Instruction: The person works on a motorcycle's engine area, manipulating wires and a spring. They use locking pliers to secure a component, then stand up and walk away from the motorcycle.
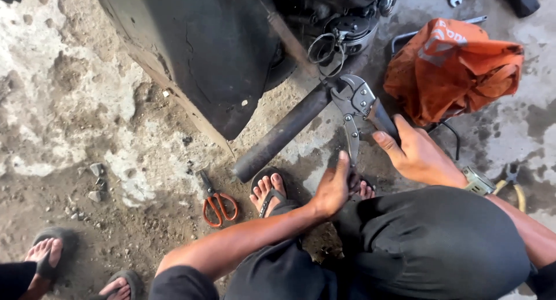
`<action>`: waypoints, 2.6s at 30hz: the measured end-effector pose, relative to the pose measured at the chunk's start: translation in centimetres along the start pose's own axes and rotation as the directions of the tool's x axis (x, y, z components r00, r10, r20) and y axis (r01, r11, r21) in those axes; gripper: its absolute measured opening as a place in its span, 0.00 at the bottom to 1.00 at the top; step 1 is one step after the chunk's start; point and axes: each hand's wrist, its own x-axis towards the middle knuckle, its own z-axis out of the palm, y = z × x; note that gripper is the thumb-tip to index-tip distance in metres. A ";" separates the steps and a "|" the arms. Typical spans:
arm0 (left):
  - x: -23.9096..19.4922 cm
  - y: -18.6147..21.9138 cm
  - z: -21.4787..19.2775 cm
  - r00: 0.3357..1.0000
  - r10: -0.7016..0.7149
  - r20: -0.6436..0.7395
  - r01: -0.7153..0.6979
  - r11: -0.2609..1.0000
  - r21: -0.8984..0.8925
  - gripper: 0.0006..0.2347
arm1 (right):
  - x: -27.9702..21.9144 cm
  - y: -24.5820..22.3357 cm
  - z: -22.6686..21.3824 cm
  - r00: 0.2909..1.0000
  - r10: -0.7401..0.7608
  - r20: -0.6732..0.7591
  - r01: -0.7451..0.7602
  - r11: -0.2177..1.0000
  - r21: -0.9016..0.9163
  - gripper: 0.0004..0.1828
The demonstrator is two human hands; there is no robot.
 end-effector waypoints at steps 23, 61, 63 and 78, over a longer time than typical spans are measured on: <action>0.3 2.5 -2.6 0.978 -0.203 0.054 0.062 0.527 0.848 0.32 | 1.3 6.3 4.9 0.989 0.100 -0.107 -0.055 0.931 0.360 0.24; 1.0 21.9 -6.2 0.785 0.514 -0.347 -0.005 0.565 0.825 0.32 | 15.3 10.7 17.4 0.898 -0.221 -0.380 0.187 0.974 -0.125 0.27; 2.6 21.0 -5.6 0.709 0.573 -0.411 -0.077 0.642 0.762 0.27 | 15.3 10.9 17.7 0.882 -0.232 -0.409 0.192 0.972 -0.137 0.26; 4.2 19.1 -7.0 0.605 0.724 -0.332 -0.204 0.544 0.814 0.19 | 15.5 10.7 17.7 0.909 -0.207 -0.363 0.177 0.978 -0.112 0.24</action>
